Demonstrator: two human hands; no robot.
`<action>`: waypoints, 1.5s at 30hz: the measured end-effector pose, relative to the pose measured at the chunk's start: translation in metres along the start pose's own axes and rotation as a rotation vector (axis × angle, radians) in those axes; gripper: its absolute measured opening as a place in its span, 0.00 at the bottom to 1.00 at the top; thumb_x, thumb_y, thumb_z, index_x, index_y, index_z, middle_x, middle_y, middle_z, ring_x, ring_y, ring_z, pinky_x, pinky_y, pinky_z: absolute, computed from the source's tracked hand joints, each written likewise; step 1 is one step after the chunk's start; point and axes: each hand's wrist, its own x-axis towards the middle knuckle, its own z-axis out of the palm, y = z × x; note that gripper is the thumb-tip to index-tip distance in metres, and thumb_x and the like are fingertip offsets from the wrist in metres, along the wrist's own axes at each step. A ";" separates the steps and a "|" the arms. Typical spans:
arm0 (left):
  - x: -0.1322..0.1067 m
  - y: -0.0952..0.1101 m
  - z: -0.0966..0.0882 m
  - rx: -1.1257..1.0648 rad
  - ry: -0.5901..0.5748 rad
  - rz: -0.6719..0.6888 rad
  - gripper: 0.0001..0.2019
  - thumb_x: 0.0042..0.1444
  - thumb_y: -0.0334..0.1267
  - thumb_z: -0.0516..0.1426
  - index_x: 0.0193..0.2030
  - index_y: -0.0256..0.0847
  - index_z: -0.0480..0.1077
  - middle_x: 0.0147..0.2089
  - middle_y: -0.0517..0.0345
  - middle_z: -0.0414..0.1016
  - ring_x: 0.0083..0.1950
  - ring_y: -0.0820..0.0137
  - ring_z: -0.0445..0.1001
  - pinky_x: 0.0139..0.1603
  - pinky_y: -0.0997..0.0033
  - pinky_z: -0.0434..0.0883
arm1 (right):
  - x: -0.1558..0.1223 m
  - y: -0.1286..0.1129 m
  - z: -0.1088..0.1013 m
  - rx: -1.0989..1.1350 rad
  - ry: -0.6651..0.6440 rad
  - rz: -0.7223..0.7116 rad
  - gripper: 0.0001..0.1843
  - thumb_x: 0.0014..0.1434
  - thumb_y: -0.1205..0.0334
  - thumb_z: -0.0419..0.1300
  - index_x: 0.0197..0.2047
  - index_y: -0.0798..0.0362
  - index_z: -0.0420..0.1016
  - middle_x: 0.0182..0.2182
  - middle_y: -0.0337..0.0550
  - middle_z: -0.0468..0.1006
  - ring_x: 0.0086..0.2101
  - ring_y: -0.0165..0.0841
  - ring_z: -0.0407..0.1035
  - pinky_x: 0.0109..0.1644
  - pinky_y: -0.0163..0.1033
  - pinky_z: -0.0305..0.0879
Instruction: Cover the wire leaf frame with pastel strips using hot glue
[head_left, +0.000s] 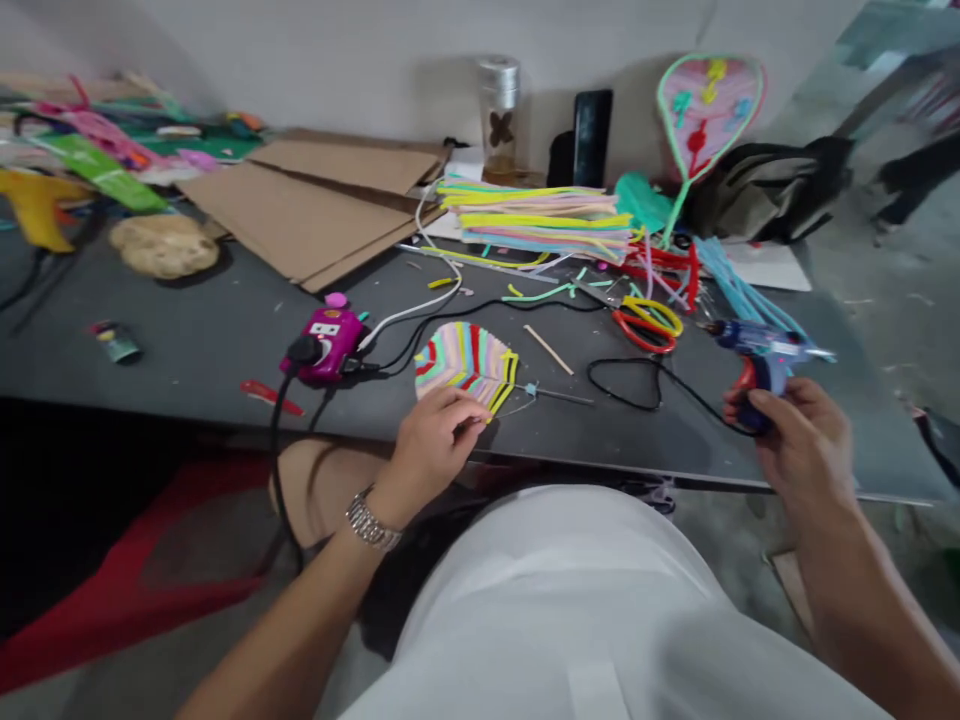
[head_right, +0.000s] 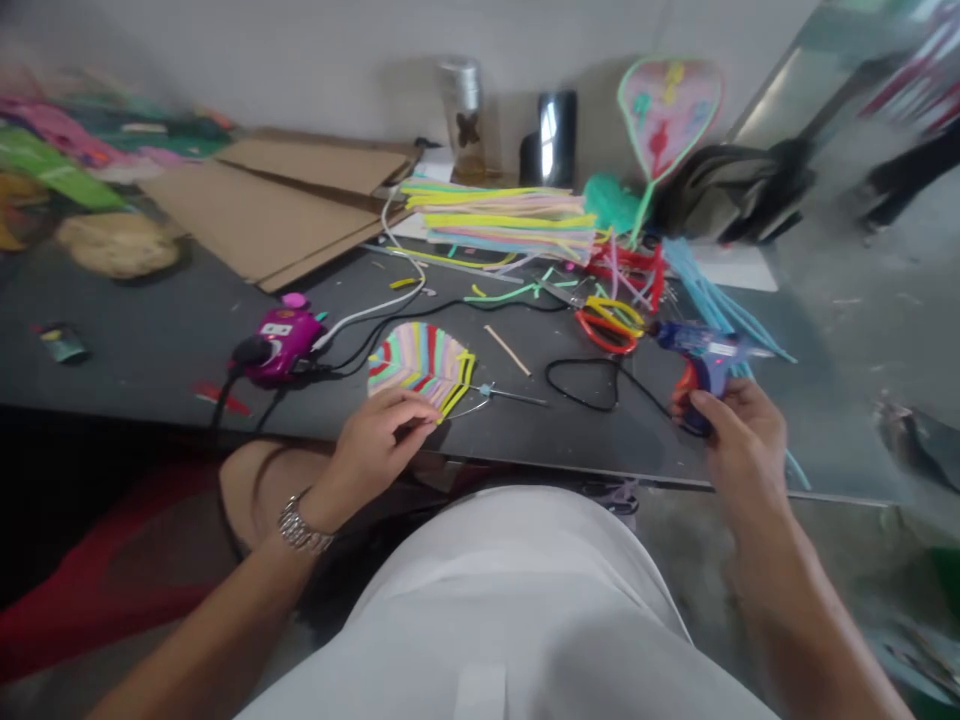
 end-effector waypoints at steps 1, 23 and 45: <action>0.000 0.000 0.000 -0.012 -0.005 -0.011 0.07 0.65 0.32 0.56 0.40 0.43 0.77 0.42 0.53 0.80 0.46 0.64 0.77 0.49 0.62 0.74 | -0.007 -0.007 0.006 0.095 -0.055 -0.001 0.16 0.45 0.54 0.73 0.37 0.43 0.78 0.30 0.41 0.80 0.29 0.35 0.74 0.32 0.42 0.69; -0.010 0.009 0.007 0.051 0.141 -0.046 0.07 0.63 0.27 0.58 0.37 0.42 0.75 0.40 0.55 0.81 0.43 0.67 0.78 0.46 0.65 0.75 | -0.053 -0.038 0.144 -0.417 -0.945 0.378 0.22 0.58 0.41 0.62 0.29 0.54 0.72 0.20 0.36 0.69 0.22 0.27 0.59 0.27 0.35 0.54; -0.009 0.008 0.007 0.039 0.166 0.007 0.06 0.63 0.26 0.60 0.38 0.41 0.74 0.40 0.56 0.80 0.43 0.68 0.78 0.46 0.66 0.74 | -0.054 -0.039 0.148 -0.383 -1.024 0.307 0.20 0.58 0.43 0.60 0.29 0.51 0.67 0.18 0.31 0.63 0.21 0.26 0.54 0.27 0.36 0.51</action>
